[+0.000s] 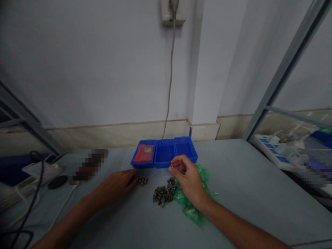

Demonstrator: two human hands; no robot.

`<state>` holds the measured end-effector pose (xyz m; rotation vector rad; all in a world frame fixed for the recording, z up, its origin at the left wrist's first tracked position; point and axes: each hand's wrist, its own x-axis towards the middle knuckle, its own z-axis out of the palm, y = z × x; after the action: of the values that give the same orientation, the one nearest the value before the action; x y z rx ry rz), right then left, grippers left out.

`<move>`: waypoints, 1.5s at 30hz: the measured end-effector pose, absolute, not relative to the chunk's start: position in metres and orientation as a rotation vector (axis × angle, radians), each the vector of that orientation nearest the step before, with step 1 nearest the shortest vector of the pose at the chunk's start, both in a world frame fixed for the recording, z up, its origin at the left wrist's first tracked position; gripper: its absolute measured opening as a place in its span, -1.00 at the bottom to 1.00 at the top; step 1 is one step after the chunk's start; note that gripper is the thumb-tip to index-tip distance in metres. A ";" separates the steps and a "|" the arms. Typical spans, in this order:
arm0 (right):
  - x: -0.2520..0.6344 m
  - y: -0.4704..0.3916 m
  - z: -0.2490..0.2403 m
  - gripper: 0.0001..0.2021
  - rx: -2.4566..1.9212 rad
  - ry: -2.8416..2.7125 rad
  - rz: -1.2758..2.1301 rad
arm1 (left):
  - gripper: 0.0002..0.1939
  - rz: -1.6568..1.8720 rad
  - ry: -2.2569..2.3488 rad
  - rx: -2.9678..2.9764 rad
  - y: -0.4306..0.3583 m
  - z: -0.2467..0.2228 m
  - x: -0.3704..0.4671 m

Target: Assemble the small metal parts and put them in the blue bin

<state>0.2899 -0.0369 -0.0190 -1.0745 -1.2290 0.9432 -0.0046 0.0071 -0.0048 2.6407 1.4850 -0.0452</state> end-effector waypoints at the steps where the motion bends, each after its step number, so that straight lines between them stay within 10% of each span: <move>1: 0.290 -0.037 -0.019 -0.79 -1.073 -1.227 0.949 | -0.68 -0.040 1.487 2.641 0.007 -0.005 -0.005; 45: 0.293 -0.038 -0.018 -0.80 -1.133 -1.346 0.954 | -0.68 -0.069 1.485 2.647 0.007 -0.005 -0.005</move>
<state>0.2927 -0.0380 -0.0182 -1.1328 -1.3463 0.9543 -0.0051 0.0066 -0.0048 2.6469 1.4847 -0.0692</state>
